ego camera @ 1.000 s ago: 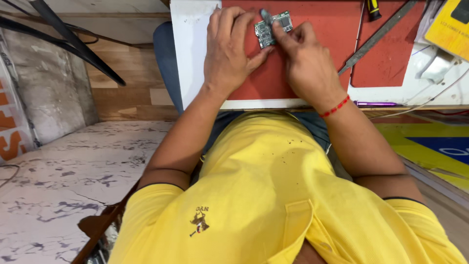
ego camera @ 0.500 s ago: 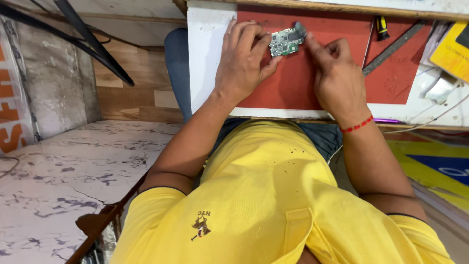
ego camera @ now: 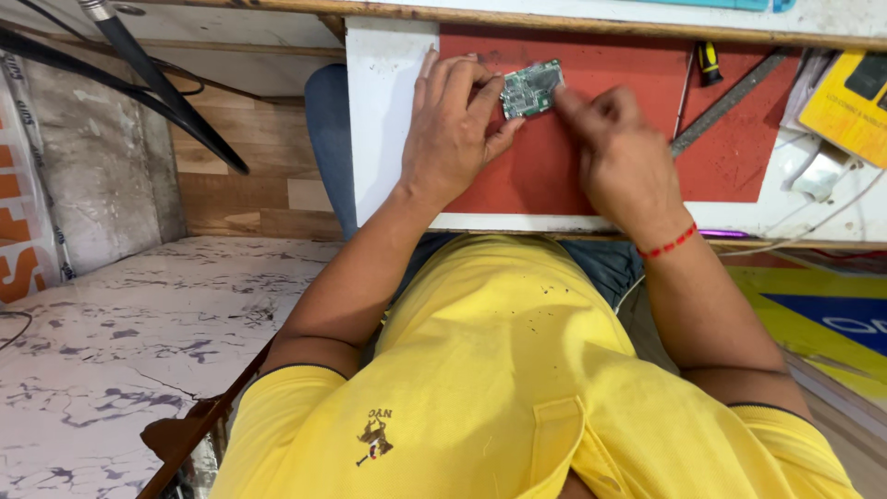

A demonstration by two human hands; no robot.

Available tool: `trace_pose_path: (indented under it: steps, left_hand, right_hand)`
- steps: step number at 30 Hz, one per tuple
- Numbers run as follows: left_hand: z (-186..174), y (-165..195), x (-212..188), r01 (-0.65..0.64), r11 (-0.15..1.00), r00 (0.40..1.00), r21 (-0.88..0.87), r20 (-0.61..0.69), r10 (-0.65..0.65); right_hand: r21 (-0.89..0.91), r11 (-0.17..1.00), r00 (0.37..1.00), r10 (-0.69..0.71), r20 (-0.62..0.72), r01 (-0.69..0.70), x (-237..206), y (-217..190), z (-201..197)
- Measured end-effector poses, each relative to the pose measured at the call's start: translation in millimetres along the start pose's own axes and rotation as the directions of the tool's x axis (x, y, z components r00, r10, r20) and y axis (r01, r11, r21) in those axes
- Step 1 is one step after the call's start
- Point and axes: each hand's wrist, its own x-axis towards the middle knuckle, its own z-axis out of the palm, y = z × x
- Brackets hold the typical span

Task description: The person works on a small circuit board placed on a red mat. They use a small tool to scrape or clean the board's surface, then apply heat with a hot air gun to specific areas. The person continues to scrape and heat the board throughout the clip.

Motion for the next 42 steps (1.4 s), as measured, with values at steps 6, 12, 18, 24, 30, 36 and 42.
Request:
trace_pose_path:
  steps: [6, 12, 18, 24, 30, 36, 42]
  left_hand:
    - [-2.4, -4.1, 1.0, 0.025, 0.998, 1.0, -0.064, -0.012, -0.026]
    - [-0.4, -3.8, -1.1, 0.015, 0.997, 1.0, -0.07, -0.017, -0.016]
    - [-1.2, -2.8, 0.1, 0.038, 0.998, 0.999, -0.054, -0.014, -0.039]
    - [-1.5, -4.0, 0.2, 0.028, 0.999, 0.999, -0.041, -0.02, -0.029]
    - [0.6, -3.5, 1.2, 0.009, 0.999, 1.0, -0.046, -0.015, -0.01]
    - [1.8, -3.2, 0.8, 0.0, 1.0, 1.0, -0.027, 0.0, 0.0]
    - [2.2, -2.4, 1.0, 0.01, 0.999, 1.0, -0.05, -0.012, -0.01]
  right_hand:
    - [0.04, 0.999, 0.997, 0.027, -0.078, -0.024, 2.4, -4.3, 2.7]
    - [0.13, 0.991, 0.996, 0.051, -0.068, -0.042, 2.4, -7.3, 5.3]
    - [0.12, 0.992, 0.998, -0.042, -0.036, 0.046, 5.1, -6.2, 5.5]
    - [0.162, 0.987, 1.0, 0.001, -0.02, 0.002, 9.1, -12.6, 8.7]
    - [0.093, 0.995, 0.996, 0.045, -0.081, -0.037, 6.7, -3.8, -0.9]
    - [0.116, 0.992, 0.995, 0.056, -0.083, -0.046, 1.3, -8.1, 0.5]
    - [0.126, 0.992, 0.999, 0.021, -0.037, -0.016, 0.4, -3.6, -2.3]
